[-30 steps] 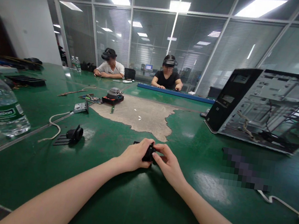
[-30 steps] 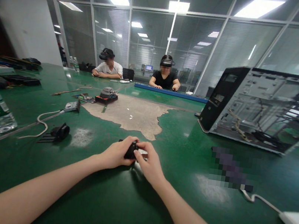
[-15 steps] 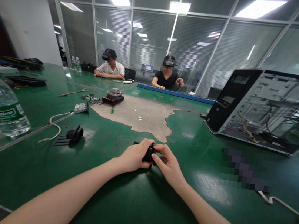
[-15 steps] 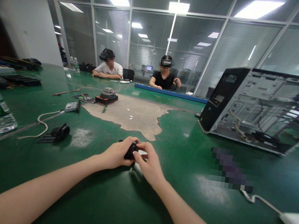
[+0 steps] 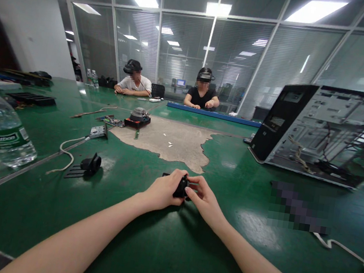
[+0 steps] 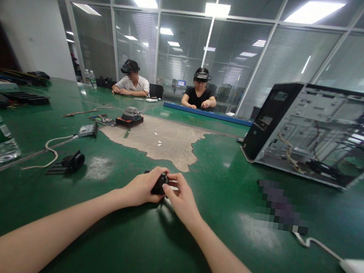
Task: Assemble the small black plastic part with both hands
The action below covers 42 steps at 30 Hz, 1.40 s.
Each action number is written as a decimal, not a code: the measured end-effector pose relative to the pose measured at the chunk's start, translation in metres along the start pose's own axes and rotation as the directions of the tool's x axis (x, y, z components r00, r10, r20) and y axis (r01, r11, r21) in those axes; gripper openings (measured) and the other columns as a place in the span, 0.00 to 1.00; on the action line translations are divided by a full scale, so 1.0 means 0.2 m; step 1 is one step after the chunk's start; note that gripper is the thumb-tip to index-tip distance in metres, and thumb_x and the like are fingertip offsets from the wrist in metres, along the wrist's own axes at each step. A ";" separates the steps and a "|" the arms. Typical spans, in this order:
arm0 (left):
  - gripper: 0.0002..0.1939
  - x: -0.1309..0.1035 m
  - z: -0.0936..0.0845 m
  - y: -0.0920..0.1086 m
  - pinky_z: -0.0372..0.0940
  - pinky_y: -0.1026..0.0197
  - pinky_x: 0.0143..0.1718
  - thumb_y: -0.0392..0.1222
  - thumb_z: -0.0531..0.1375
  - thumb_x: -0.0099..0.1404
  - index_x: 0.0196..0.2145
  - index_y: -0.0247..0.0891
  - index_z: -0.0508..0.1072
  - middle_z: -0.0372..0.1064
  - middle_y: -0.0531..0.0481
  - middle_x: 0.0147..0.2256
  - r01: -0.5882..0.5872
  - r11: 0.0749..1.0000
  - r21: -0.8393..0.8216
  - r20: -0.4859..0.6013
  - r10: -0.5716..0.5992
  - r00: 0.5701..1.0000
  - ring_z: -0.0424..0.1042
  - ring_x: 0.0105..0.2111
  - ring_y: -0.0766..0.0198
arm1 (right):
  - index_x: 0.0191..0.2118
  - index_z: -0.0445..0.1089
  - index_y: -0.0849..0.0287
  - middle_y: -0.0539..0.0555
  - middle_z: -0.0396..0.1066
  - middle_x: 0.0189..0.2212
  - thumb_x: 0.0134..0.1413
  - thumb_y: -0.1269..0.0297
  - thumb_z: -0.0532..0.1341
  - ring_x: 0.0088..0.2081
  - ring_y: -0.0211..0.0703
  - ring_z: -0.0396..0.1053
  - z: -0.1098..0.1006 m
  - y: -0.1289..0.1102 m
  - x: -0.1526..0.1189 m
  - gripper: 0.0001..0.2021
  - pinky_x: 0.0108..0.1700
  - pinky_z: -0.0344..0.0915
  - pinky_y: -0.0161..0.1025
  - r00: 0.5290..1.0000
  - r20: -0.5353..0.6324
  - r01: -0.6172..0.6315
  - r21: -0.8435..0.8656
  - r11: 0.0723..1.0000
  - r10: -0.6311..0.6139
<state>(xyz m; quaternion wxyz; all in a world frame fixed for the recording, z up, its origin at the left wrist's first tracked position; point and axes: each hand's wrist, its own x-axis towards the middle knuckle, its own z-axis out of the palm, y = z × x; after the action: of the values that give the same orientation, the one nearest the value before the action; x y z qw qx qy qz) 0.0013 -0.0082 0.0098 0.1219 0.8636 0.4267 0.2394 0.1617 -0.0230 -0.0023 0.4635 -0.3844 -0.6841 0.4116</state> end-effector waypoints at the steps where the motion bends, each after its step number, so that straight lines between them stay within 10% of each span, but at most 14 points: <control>1: 0.32 0.00 0.00 0.00 0.63 0.56 0.39 0.41 0.60 0.49 0.50 0.43 0.50 0.56 0.46 0.49 -0.005 1.000 0.000 -0.002 0.005 1.000 0.67 0.41 0.56 | 0.38 0.61 0.56 0.52 0.63 0.38 0.50 0.62 0.55 0.43 0.41 0.65 0.00 0.00 0.00 0.09 0.40 0.67 0.38 1.000 -0.014 0.023 -0.004 1.000 -0.023; 42: 0.32 0.00 0.00 0.00 0.63 0.56 0.38 0.42 0.60 0.50 0.50 0.42 0.50 0.57 0.46 0.48 -0.003 1.000 0.025 -0.005 0.003 1.000 0.67 0.40 0.56 | 0.41 0.59 0.56 0.54 0.62 0.41 0.51 0.63 0.54 0.43 0.42 0.65 0.00 0.01 0.01 0.10 0.38 0.67 0.38 1.000 -0.027 -0.012 -0.037 0.999 0.011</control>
<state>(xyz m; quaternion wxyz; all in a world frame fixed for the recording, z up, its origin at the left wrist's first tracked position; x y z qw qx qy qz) 0.0018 -0.0078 0.0096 0.1099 0.8650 0.4287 0.2363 0.1613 -0.0208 -0.0044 0.4631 -0.4022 -0.6832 0.3963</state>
